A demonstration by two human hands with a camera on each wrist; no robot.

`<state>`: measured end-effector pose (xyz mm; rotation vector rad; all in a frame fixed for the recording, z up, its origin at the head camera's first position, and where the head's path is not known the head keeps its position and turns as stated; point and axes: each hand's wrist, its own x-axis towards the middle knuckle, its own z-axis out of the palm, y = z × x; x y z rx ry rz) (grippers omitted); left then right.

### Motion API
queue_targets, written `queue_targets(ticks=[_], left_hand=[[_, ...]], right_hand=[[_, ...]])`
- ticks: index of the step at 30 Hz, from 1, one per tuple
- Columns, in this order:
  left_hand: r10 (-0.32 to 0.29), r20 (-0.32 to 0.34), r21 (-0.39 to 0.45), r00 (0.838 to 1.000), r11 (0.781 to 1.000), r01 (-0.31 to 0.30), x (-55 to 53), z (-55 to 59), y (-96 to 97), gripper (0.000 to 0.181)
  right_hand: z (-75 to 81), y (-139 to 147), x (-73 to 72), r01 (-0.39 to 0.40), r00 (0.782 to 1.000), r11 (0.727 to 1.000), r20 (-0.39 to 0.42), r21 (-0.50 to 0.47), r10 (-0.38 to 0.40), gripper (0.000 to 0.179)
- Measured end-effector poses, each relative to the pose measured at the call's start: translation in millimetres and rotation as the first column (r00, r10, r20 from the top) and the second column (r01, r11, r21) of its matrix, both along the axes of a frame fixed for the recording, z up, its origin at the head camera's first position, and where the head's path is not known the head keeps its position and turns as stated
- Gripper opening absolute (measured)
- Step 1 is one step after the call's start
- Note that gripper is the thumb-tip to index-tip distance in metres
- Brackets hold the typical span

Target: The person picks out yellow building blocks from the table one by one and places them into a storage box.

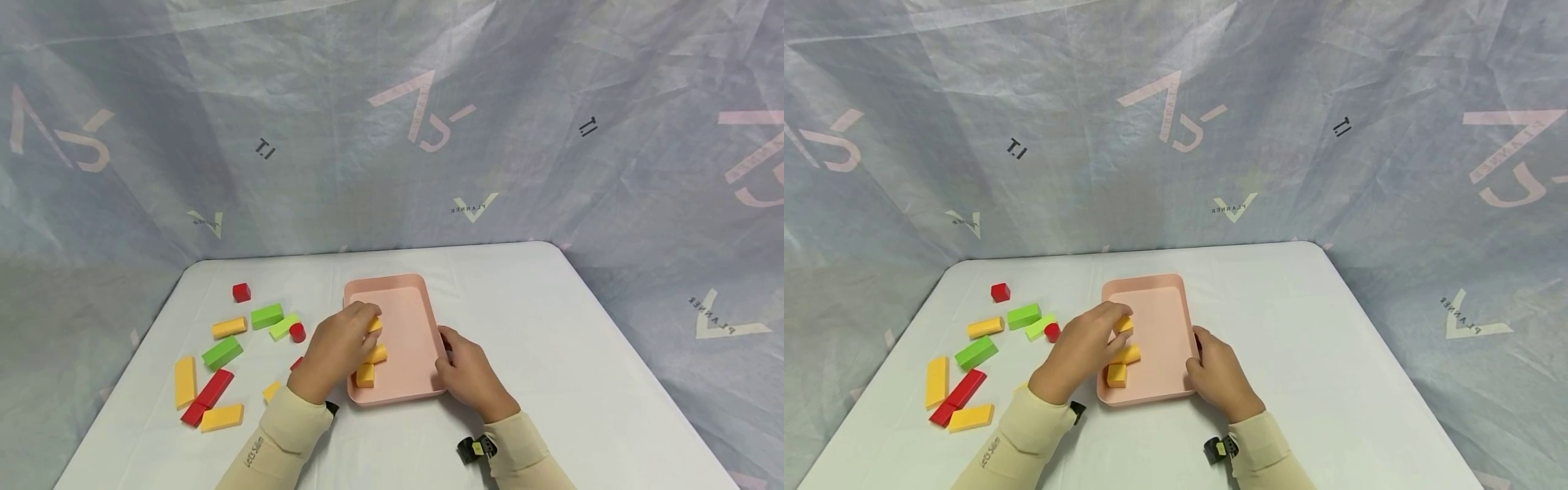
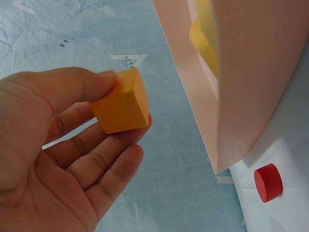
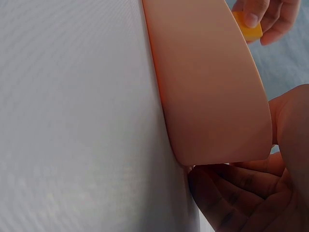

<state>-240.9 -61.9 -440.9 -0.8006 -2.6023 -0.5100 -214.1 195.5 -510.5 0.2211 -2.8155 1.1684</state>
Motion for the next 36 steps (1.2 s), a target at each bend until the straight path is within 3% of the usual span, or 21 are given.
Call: queue_targets(ticks=[9, 27, 36], left_hand=[[-0.027, 0.006, -0.009, 1.000, 1.000, 0.027, 1.6, 0.1, 2.7, 0.027], [-0.077, -0.086, -0.059, 0.993, 0.996, 0.072, 4.1, -4.6, 13.1, 0.022], [-0.083, -0.090, -0.068, 0.992, 0.995, 0.077, 4.9, -5.9, 14.9, 0.022]], right_hand=[[0.7, 0, 0.4, 0.001, 1.000, 1.000, 0.002, -0.001, -0.001, 0.057], [1.3, -1, 0.2, 0.004, 1.000, 1.000, 0.003, -0.011, -0.004, 0.056], [0.1, -1, -1.0, 0.004, 1.000, 1.000, -0.012, -0.005, -0.004, 0.055]])
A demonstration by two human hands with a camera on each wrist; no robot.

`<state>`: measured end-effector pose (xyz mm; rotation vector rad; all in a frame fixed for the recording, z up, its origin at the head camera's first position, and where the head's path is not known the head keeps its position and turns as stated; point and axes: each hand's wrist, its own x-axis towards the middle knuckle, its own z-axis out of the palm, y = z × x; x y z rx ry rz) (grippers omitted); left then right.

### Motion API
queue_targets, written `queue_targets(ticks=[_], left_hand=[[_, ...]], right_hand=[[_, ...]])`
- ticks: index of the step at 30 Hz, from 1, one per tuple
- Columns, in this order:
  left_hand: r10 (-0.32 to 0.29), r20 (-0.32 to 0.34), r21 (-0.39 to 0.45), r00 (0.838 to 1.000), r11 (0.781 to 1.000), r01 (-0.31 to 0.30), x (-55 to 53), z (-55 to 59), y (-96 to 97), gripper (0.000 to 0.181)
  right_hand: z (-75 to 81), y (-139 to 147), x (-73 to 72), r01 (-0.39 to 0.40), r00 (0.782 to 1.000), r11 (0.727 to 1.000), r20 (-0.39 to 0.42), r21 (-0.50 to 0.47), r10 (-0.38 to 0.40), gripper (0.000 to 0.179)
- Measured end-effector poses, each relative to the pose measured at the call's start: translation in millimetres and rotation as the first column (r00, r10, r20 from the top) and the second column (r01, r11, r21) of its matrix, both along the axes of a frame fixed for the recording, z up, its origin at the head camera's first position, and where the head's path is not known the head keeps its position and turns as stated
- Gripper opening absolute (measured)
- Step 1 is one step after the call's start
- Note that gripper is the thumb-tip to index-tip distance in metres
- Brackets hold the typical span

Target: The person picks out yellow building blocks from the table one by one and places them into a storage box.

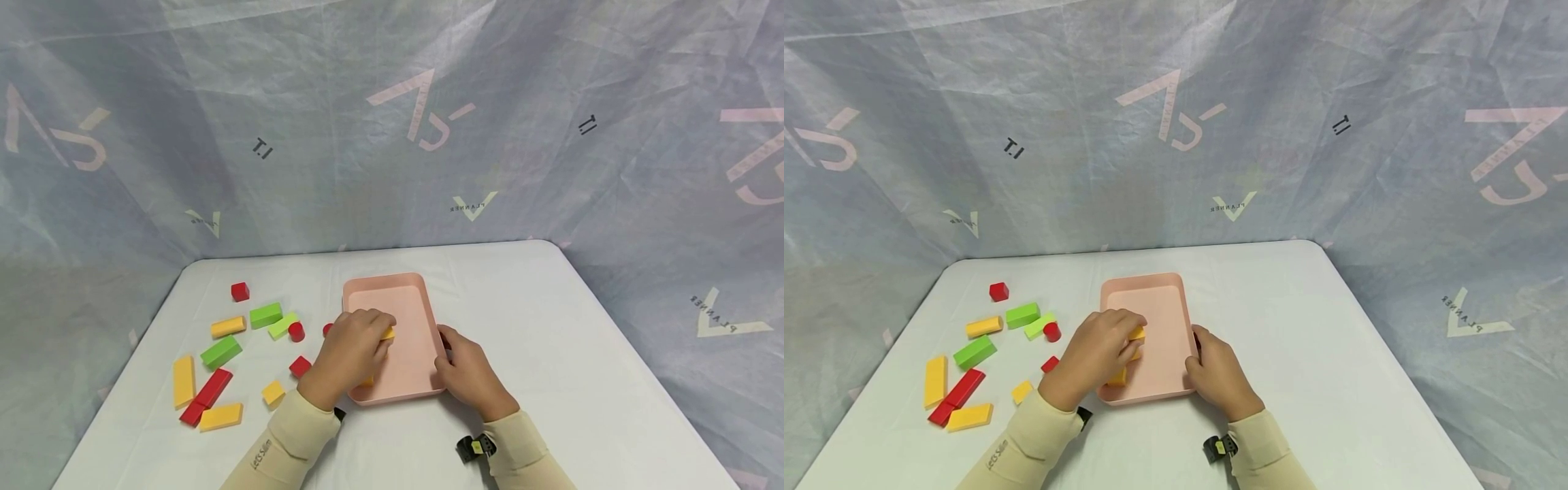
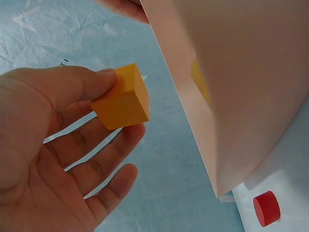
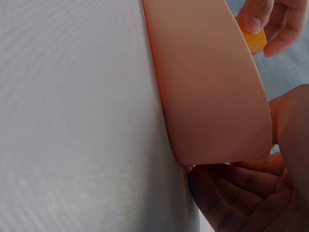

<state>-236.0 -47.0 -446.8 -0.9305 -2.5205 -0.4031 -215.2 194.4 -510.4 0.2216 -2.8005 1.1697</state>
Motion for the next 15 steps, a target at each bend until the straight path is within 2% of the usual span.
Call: queue_targets(ticks=[15], left_hand=[[-0.023, -0.002, -0.007, 1.000, 1.000, 0.023, 3.3, -3.2, 5.5, 0.019]], right_hand=[[1.2, -0.6, 1.0, 0.006, 1.000, 1.000, 0.012, 0.012, -0.006, 0.054]])
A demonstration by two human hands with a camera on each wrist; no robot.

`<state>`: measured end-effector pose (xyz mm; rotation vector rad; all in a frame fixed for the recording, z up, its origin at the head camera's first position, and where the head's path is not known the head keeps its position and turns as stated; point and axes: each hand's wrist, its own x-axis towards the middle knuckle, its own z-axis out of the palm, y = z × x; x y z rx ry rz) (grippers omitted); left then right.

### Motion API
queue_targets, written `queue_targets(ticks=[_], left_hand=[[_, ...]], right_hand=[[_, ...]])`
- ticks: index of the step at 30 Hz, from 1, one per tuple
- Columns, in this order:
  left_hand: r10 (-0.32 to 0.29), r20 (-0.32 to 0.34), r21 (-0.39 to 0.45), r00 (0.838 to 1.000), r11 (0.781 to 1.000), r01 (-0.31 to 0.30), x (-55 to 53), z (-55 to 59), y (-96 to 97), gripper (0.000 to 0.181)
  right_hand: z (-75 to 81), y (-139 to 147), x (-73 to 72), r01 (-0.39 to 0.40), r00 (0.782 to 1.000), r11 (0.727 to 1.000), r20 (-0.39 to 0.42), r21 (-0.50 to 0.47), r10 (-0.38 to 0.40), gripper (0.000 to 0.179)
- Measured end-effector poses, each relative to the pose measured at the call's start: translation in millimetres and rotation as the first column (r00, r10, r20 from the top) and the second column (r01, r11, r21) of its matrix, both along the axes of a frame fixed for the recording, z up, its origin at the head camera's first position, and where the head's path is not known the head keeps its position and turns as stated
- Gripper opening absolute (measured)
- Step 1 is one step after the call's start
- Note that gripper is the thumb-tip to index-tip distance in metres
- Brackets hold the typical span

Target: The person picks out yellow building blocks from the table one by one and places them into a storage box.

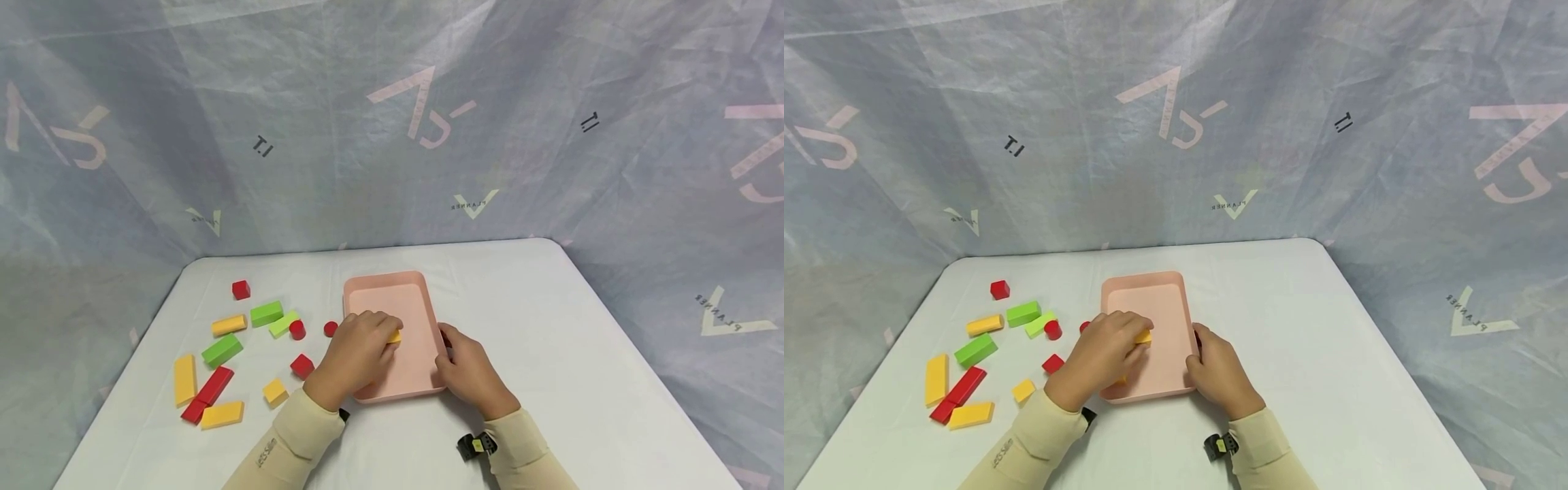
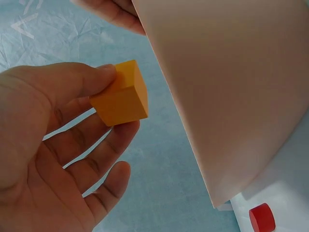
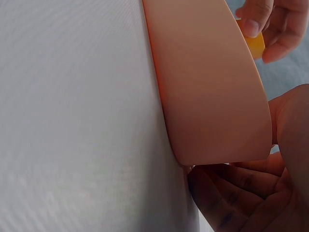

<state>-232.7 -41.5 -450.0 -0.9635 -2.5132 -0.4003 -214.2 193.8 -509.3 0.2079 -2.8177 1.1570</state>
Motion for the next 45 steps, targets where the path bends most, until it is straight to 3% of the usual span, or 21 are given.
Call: queue_targets(ticks=[16, 23, 45], left_hand=[[-0.025, 0.015, -0.084, 1.000, 0.996, 0.026, -0.7, -6.3, 4.3, 0.022], [-0.027, 0.065, -0.130, 0.997, 0.991, 0.036, 1.8, -6.0, 5.3, 0.023], [-0.052, 0.103, -0.160, 0.993, 0.985, 0.069, 3.7, -7.3, 6.3, 0.027]], right_hand=[[2.8, 0.6, -0.4, -0.008, 1.000, 1.000, 0.004, 0.002, 0.008, 0.056], [3.3, 0.7, 0.3, -0.011, 1.000, 1.000, -0.006, 0.005, 0.011, 0.055], [4.5, 0.7, 0.6, -0.012, 1.000, 1.000, 0.011, -0.010, 0.013, 0.055]])
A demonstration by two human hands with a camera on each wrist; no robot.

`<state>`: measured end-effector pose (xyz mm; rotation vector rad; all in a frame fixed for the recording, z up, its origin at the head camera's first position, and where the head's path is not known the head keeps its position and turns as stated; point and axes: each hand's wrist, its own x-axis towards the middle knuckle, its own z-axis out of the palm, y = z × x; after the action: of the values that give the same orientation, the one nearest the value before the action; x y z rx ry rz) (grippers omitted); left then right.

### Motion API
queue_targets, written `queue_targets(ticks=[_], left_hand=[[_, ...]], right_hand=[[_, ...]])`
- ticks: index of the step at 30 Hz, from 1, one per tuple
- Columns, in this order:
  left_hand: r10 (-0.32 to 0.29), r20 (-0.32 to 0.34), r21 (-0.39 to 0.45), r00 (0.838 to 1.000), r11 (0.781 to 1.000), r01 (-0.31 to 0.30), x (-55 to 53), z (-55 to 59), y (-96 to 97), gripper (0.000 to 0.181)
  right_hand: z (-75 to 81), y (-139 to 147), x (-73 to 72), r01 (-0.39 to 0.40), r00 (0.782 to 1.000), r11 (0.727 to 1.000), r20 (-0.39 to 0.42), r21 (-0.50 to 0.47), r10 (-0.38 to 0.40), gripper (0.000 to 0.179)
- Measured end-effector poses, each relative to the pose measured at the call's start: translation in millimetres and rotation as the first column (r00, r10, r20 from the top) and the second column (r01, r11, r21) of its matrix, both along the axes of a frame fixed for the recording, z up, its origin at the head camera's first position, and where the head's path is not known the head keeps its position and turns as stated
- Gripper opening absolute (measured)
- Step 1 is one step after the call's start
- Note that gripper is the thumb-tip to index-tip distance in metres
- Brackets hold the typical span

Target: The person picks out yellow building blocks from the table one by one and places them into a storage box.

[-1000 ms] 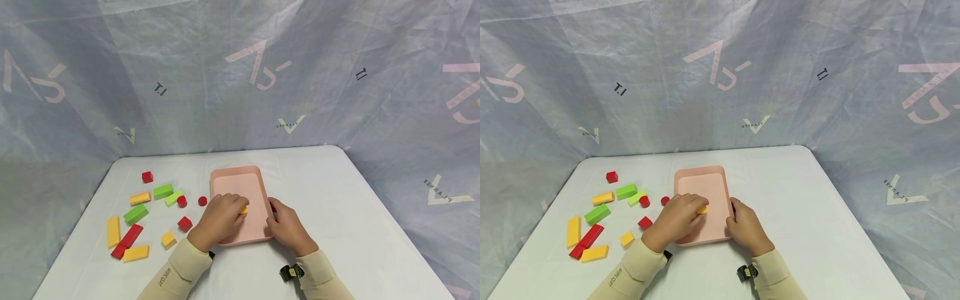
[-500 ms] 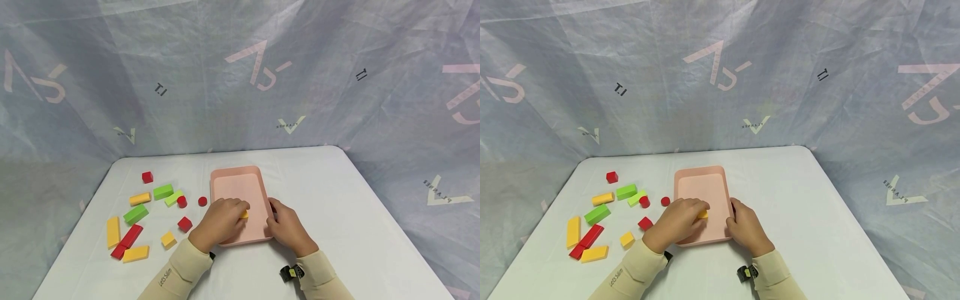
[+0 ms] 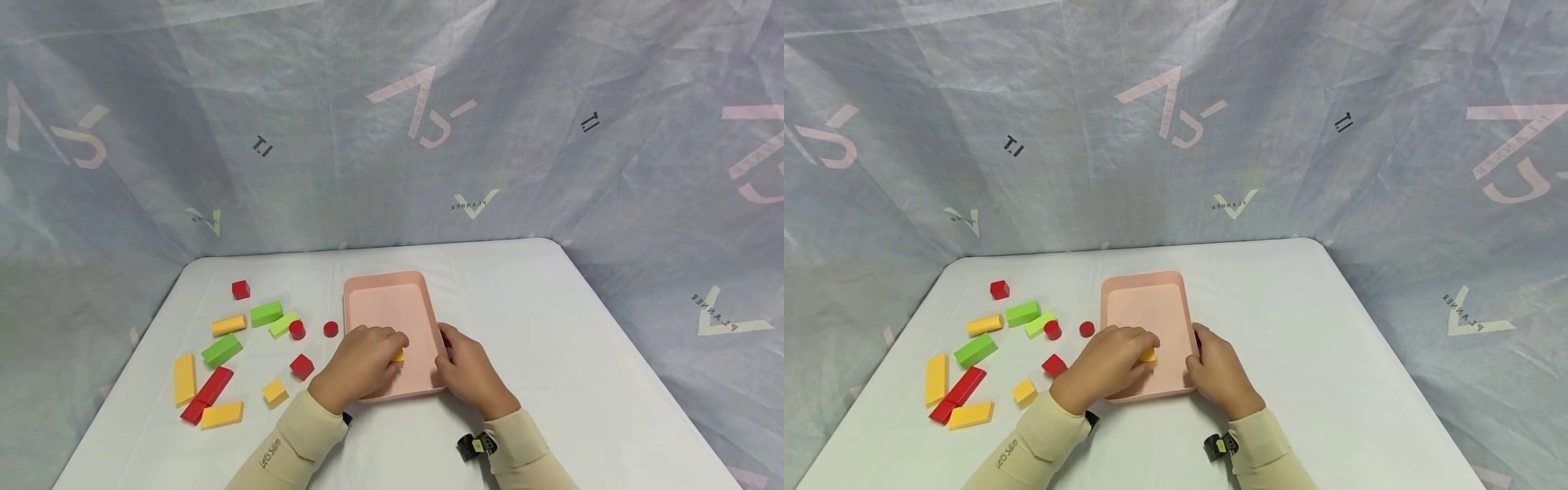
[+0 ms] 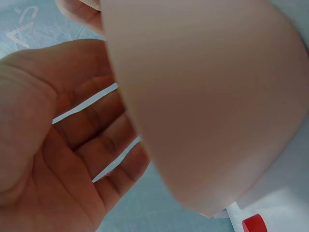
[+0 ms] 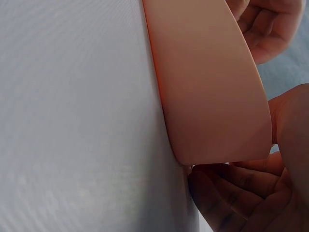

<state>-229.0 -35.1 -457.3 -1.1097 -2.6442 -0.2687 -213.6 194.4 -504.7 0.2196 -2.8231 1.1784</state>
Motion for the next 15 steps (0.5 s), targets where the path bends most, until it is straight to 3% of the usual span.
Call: queue_targets(ticks=[15], left_hand=[[-0.024, 0.027, -0.034, 0.999, 0.999, 0.025, -1.6, -4.3, 1.5, 0.025]], right_hand=[[1.2, -0.8, 0.9, 0.008, 1.000, 1.000, 0.012, -0.005, -0.008, 0.055]])
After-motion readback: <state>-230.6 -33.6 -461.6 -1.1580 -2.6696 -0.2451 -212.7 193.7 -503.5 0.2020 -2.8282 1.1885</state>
